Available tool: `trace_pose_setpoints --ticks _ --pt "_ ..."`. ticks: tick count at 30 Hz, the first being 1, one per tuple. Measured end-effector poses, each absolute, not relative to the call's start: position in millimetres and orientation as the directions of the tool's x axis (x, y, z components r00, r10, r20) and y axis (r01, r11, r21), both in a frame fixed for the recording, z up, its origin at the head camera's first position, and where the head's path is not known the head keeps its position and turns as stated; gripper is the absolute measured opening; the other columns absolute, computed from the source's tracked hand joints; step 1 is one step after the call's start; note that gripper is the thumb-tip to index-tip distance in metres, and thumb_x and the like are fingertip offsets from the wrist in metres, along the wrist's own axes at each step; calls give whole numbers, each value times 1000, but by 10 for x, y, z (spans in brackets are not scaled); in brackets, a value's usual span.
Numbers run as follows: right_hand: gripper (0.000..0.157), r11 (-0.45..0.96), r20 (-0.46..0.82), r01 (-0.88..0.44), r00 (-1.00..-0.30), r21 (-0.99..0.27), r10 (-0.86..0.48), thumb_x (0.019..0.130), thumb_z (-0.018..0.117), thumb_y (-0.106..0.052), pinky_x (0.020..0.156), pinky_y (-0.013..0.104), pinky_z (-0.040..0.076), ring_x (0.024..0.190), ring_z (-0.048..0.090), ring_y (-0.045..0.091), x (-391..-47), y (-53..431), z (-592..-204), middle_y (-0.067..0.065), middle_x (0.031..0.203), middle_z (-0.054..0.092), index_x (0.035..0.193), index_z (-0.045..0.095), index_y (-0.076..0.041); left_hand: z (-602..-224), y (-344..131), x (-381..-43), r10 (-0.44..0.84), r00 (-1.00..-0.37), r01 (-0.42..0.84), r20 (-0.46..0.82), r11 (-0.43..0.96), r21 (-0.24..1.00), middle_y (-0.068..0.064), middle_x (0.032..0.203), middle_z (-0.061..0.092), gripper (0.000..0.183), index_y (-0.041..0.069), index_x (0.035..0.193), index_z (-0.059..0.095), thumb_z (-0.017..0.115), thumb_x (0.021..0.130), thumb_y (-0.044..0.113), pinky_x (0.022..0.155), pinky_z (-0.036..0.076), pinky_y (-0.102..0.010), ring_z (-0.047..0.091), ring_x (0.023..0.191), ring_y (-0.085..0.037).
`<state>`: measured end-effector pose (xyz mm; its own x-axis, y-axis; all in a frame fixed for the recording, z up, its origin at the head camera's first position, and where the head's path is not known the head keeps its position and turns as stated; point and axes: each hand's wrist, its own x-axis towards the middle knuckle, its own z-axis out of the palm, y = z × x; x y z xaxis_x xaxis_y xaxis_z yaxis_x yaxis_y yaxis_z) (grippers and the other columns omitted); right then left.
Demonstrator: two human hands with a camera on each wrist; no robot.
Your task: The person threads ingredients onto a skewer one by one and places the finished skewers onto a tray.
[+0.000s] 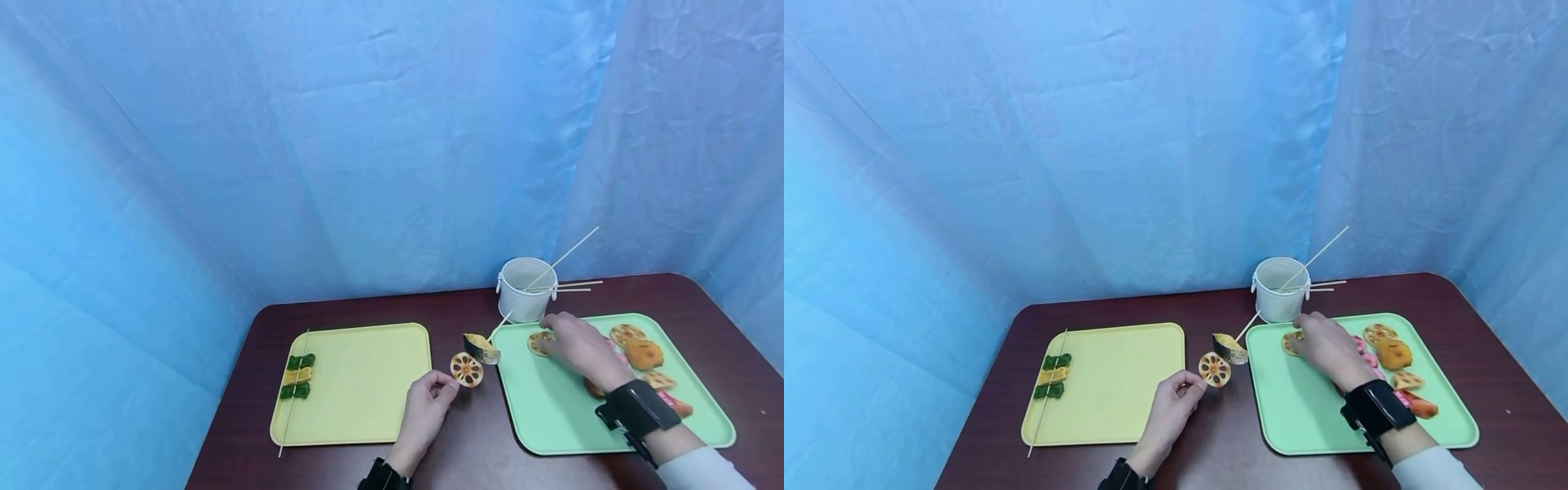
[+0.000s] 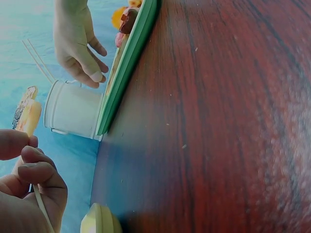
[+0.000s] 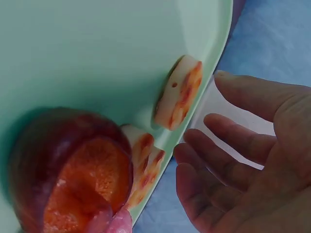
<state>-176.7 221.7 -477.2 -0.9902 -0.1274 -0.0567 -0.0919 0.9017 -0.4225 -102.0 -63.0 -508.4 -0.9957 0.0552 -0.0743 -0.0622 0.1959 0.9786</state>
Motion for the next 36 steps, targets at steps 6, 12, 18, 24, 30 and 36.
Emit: trace_pose_setpoints --ticks 6,12,18,24,30,36 --pt "42 918 -49 -115 -988 -380 -144 84 72 -22 68 44 46 80 54 26 -1785 2204 -4805 16 96 60 114 64 7 -5074 -627 -1014 51 -995 -69 -80 200 977 8 57 49 7 10 84 67 63 88 14 44 29 -17 40 47 -3" --pt "39 924 30 -186 -982 -333 -187 81 74 -23 66 44 44 76 55 25 -1784 2212 -4842 11 88 61 106 66 5 -5065 -624 -1010 53 -995 -69 -81 194 979 7 58 49 7 10 84 68 63 88 14 44 30 -18 40 47 -3" --pt "37 929 19 -188 -981 -319 -192 80 74 -25 61 41 41 70 52 23 -1795 2198 -4846 7 83 60 104 66 3 -5062 -626 -1016 54 -995 -68 -80 193 979 8 58 50 8 8 85 68 63 87 15 44 30 -18 40 48 -4" --pt "39 926 75 -196 -981 -322 -181 78 74 -25 62 43 43 71 53 26 -1758 2196 -4847 14 88 56 104 66 4 -5054 -625 -1018 58 -996 -61 -74 198 978 8 59 50 8 9 84 68 63 88 15 44 30 -18 40 48 -4" --pt "28 918 62 -186 -983 -351 -175 79 74 -24 59 37 40 67 48 21 -1746 2202 -4869 8 83 53 94 67 -2 -5055 -622 -1020 59 -996 -61 -74 199 978 7 59 49 8 9 84 68 63 88 15 44 30 -18 40 48 -4" --pt "15 875 -5 -164 -982 -456 -187 86 69 -20 58 32 36 65 45 17 -1736 2204 -4865 0 74 52 92 65 -7 -5048 -630 -1012 57 -995 -71 -84 199 978 6 59 51 8 9 84 67 63 88 15 44 31 -18 41 48 -4"
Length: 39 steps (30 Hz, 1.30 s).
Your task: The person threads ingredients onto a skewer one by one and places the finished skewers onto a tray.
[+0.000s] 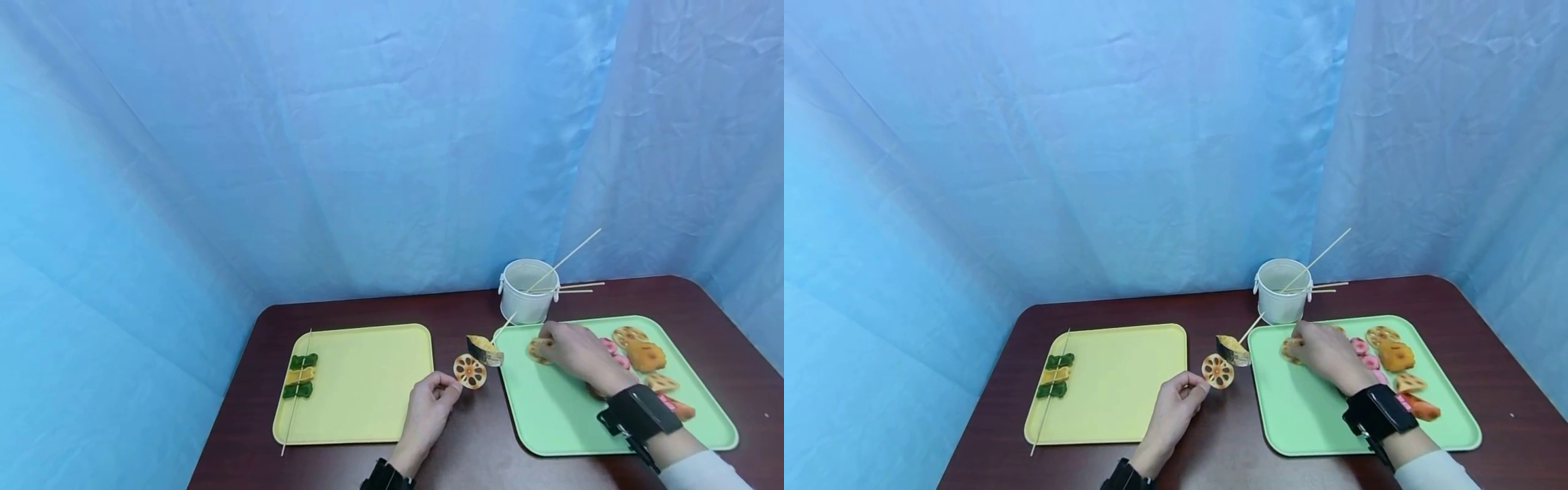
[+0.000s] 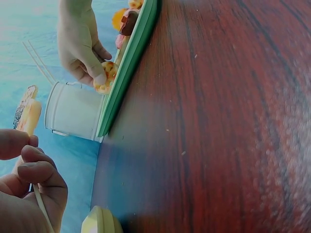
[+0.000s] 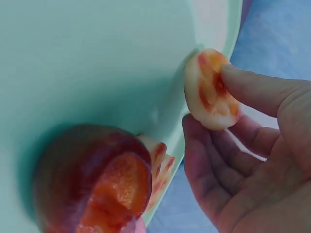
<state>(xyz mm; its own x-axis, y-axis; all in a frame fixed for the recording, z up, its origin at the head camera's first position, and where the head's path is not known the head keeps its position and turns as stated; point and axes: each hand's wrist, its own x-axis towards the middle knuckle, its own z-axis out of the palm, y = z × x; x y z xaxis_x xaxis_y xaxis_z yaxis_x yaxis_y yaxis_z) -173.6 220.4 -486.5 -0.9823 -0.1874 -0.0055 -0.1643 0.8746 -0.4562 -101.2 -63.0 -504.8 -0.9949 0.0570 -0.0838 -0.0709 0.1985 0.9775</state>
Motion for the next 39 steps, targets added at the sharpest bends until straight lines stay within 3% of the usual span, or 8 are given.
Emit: trace_pose_setpoints --ticks 11,19,28,31,35,39 --pt "17 812 53 -136 -990 -567 -129 88 67 -24 59 31 42 68 53 14 -1636 2222 -4784 0 79 62 93 67 -8 -5056 -620 -1005 62 -995 -70 -84 194 978 4 60 51 8 9 84 67 64 88 15 44 31 -18 42 48 -4" --pt "42 757 81 -97 -995 -646 -59 91 59 -49 63 34 45 79 62 17 -1531 2208 -4753 -2 83 66 100 66 -9 -5069 -610 -1005 62 -994 -73 -86 186 980 0 60 53 7 9 83 67 64 87 14 43 30 -18 41 47 -4" --pt "47 700 71 -65 -997 -712 -20 91 57 -50 65 34 48 81 63 17 -1515 2198 -4784 1 86 68 105 65 -6 -5079 -610 -990 63 -995 -67 -80 190 980 4 59 51 8 9 83 67 64 87 15 43 30 -18 41 47 -4" --pt "52 605 32 -26 -999 -796 0 92 56 -49 68 36 52 81 65 18 -1528 2192 -4802 9 93 69 111 63 -1 -5092 -603 -976 69 -994 -70 -84 189 979 5 58 50 8 8 83 67 64 87 14 43 30 -17 41 47 -4" --pt "65 412 -84 89 -996 -907 30 93 53 -51 76 35 55 86 64 11 -1539 2186 -4813 17 113 63 125 56 5 -5100 -592 -966 80 -993 -69 -85 183 981 7 58 50 8 7 83 66 64 87 14 44 31 -17 42 47 -3" --pt "73 218 -169 169 -985 -961 21 93 51 -52 83 33 53 91 61 5 -1543 2175 -4800 12 119 55 134 46 8 -5098 -597 -965 91 -993 -56 -74 184 981 6 57 51 8 8 83 67 65 87 14 44 32 -17 43 47 -3"
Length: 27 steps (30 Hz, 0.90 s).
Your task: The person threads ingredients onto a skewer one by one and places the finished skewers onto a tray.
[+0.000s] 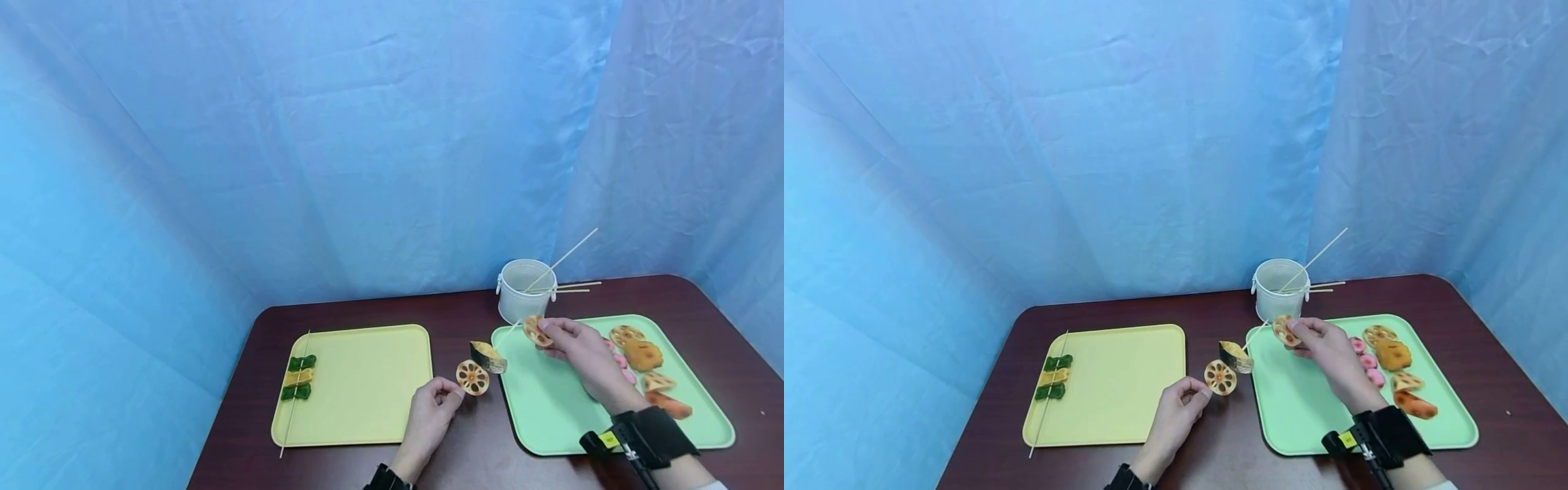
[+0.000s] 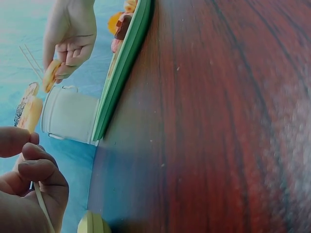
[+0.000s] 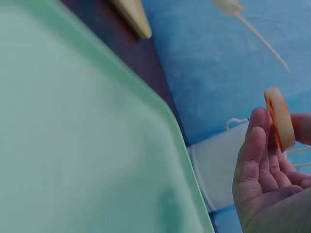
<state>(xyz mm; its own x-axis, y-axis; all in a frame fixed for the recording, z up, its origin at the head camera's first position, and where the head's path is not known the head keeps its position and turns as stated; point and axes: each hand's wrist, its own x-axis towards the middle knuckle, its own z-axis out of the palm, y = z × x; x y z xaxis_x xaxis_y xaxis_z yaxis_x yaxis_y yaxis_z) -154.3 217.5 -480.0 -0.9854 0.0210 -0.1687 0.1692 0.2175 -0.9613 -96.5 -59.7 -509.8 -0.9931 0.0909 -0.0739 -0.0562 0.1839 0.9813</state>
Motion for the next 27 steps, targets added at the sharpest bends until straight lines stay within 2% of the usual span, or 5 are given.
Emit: trace_pose_setpoints --ticks 5,10,20,27 --pt "64 6 -198 198 -980 -980 -22 95 53 -44 86 28 51 93 62 9 -1544 2155 -4758 1 113 54 132 41 6 -5095 -604 -958 108 -992 -38 -61 208 977 5 58 52 8 8 83 67 65 86 14 44 32 -16 43 47 -2" --pt "58 -111 -226 227 -974 -968 -21 95 56 -40 82 24 52 90 61 10 -1549 2137 -4716 0 110 53 131 40 2 -5094 -607 -949 121 -989 -53 -83 230 972 8 57 50 7 9 83 68 65 86 14 44 31 -16 42 47 -2" --pt "46 -237 -215 219 -976 -947 -45 95 57 -33 81 25 52 87 61 10 -1563 2115 -4722 -1 103 57 125 43 -2 -5111 -596 -939 133 -987 -56 -88 233 971 6 56 51 5 8 82 67 64 85 10 43 32 -16 43 46 -2" --pt "38 -249 -200 206 -978 -946 -49 96 57 -31 79 24 52 86 61 10 -1556 2116 -4734 -1 103 57 121 46 -4 -5107 -596 -922 127 -989 -44 -74 225 973 3 58 53 6 6 83 68 66 85 11 43 32 -16 44 47 -2"
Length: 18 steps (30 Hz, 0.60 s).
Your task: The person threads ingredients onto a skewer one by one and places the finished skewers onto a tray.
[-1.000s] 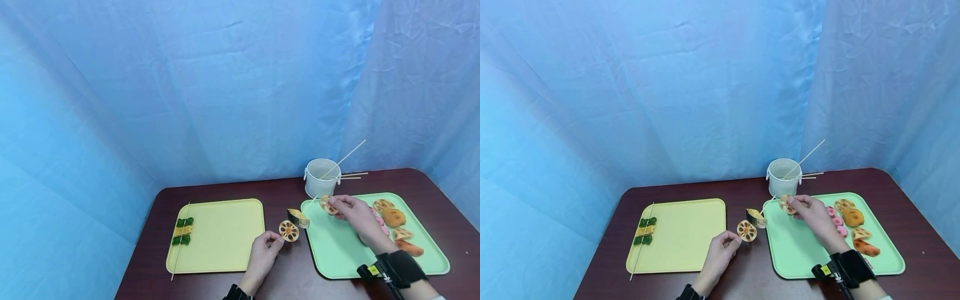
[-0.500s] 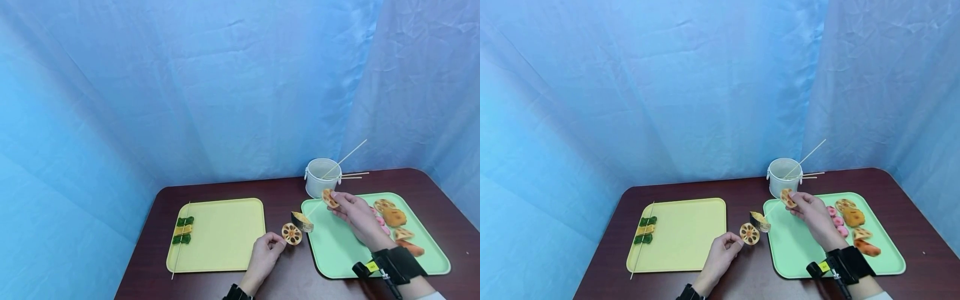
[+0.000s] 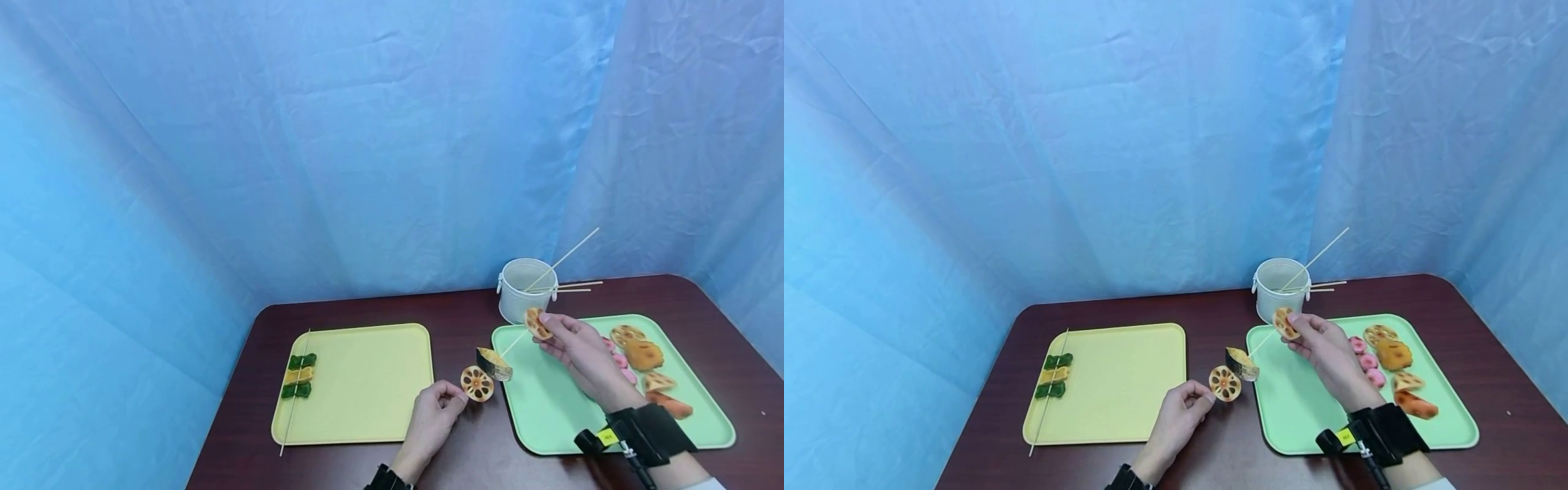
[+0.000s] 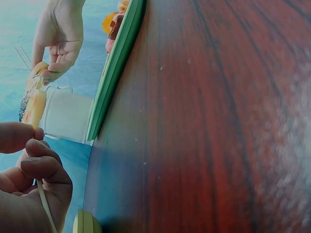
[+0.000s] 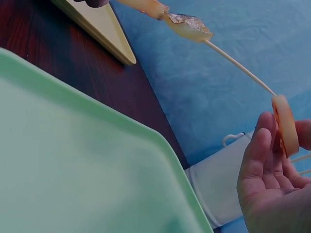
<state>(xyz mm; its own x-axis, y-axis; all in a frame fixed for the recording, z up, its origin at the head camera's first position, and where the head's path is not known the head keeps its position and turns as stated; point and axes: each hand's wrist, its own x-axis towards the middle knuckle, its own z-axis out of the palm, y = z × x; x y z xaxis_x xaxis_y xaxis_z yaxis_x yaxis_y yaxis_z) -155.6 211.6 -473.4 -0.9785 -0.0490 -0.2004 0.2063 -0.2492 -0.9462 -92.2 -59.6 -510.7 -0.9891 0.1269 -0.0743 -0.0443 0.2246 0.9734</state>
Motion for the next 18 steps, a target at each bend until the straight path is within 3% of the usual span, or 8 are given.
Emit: trace_pose_setpoints --ticks 7,14,18 --pt "33 -166 -98 98 -995 -981 -8 95 59 -28 74 21 52 87 60 8 -1530 2081 -4692 -2 101 61 115 53 -3 -5111 -608 -924 119 -992 -14 -45 247 969 9 60 50 9 5 84 69 68 84 14 44 32 -17 42 47 -1" --pt "48 126 -63 63 -998 -990 3 94 59 -40 77 23 52 88 63 10 -1501 1980 -4671 -4 100 66 117 57 2 -5129 -615 -947 132 -988 -47 -80 236 971 9 56 49 8 8 83 68 66 86 14 43 30 -16 40 46 -1" --pt "56 199 -74 70 -997 -978 -14 94 57 -43 79 26 52 89 64 15 -1471 1925 -4683 1 103 66 122 55 5 -5132 -606 -943 133 -987 -64 -94 215 974 5 56 50 7 9 83 68 65 86 15 43 31 -16 41 46 -2"
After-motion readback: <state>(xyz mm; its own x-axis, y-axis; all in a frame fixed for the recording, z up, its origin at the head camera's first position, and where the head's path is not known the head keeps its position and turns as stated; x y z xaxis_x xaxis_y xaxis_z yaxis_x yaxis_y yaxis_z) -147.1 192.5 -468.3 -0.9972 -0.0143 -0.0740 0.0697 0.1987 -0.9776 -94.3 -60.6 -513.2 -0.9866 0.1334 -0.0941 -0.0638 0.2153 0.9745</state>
